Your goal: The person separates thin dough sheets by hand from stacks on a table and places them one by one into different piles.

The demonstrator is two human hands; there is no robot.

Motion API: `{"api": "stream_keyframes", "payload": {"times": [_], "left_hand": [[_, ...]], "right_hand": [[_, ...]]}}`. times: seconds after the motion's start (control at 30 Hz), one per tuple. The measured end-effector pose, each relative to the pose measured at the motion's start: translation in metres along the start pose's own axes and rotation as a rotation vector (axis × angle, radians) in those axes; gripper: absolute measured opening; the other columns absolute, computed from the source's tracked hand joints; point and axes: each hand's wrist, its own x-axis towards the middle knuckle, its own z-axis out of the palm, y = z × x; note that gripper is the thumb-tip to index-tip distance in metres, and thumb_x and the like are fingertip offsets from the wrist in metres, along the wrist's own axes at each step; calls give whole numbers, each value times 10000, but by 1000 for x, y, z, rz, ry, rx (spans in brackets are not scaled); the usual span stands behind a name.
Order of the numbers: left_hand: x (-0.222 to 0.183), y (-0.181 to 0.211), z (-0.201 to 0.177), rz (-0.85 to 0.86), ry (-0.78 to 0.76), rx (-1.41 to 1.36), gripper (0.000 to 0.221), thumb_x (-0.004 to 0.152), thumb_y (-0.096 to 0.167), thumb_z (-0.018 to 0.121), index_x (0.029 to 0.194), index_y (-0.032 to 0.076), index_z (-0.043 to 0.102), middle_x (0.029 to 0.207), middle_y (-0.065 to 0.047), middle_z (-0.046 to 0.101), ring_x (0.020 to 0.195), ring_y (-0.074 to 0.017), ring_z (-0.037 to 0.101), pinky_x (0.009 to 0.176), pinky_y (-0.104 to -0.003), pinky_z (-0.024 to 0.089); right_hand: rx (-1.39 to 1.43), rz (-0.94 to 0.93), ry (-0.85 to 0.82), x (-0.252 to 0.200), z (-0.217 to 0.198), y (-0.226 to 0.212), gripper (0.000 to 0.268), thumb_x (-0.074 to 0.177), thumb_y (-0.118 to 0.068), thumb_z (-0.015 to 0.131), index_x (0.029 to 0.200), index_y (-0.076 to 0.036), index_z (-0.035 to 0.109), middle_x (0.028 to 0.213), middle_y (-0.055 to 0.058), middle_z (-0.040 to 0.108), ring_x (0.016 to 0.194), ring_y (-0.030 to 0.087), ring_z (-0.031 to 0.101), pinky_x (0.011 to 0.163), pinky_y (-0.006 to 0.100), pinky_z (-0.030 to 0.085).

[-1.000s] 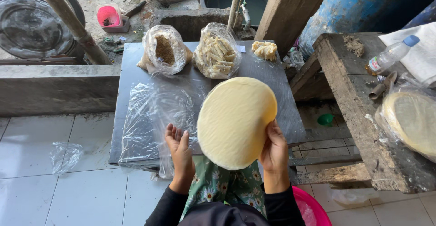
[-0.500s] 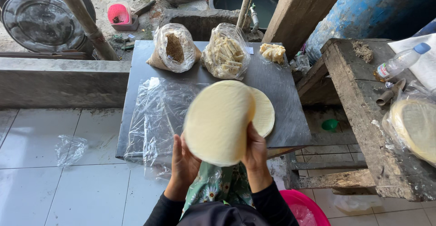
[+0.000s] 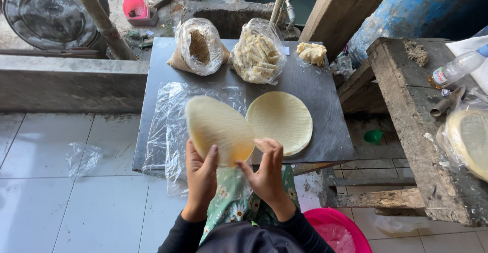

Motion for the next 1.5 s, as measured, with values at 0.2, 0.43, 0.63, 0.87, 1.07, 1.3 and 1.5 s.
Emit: {"api": "stream_keyframes", "payload": {"times": [0.2, 0.43, 0.63, 0.87, 1.07, 1.3, 1.5], "left_hand": [[-7, -7, 29, -16, -203, 55, 441, 1042, 38, 571, 1456, 4, 424, 1292, -141, 570, 1265, -228, 584, 1063, -383, 509], [-9, -8, 45, 31, -294, 227, 594, 913, 8, 730, 1433, 29, 445, 1364, -114, 533, 1387, -202, 516, 1164, -427, 481], [-18, -16, 54, 203, -314, 448, 668, 797, -60, 827, 1379, 21, 508, 1358, -118, 578, 1219, -182, 613, 1108, -398, 531], [-13, -28, 50, 218, -317, 454, 420, 924, -108, 721, 1307, -1, 589, 1158, -113, 696, 1061, -148, 690, 1070, -364, 576], [-3, -18, 51, 264, -227, 555, 336, 976, -94, 636, 1289, 11, 569, 972, -84, 689, 939, -155, 755, 802, -312, 621], [-6, -23, 58, 765, -349, 829, 348, 971, -59, 682, 1283, 25, 553, 1020, -110, 717, 895, -229, 752, 773, -310, 607], [-14, -34, 47, 762, -84, 829, 625, 891, 110, 885, 1364, 60, 481, 1059, -58, 672, 939, -127, 689, 811, -300, 592]], "right_hand": [[436, 139, -49, -4, -9, -4, 448, 948, -294, 763, 1260, -18, 599, 1271, 160, 640, 1088, 241, 655, 948, 348, 546], [1305, 599, -8, -24, -10, 41, 261, 1089, -170, 623, 1245, 31, 680, 1144, 134, 716, 1048, 151, 673, 927, 285, 541], [1249, 570, -16, -23, -13, 45, 207, 1036, -107, 660, 1174, 47, 668, 1325, 124, 683, 1015, 120, 637, 830, 260, 503], [1126, 550, -4, -19, -25, 35, 232, 1020, -113, 656, 1200, 31, 626, 1162, 111, 700, 1060, 127, 662, 924, 285, 530], [854, 432, 187, -2, -35, 19, 194, 1035, -74, 662, 1185, 23, 586, 1169, 133, 647, 1129, 196, 601, 1032, 344, 454], [-154, -276, -105, 51, -83, -4, 448, 843, -83, 728, 1269, -42, 594, 1171, 158, 695, 1108, 314, 677, 1133, 505, 376], [-121, -105, -331, 66, -90, -3, 224, 821, -47, 750, 1034, -88, 697, 892, 77, 660, 821, 299, 680, 751, 407, 533]]}}
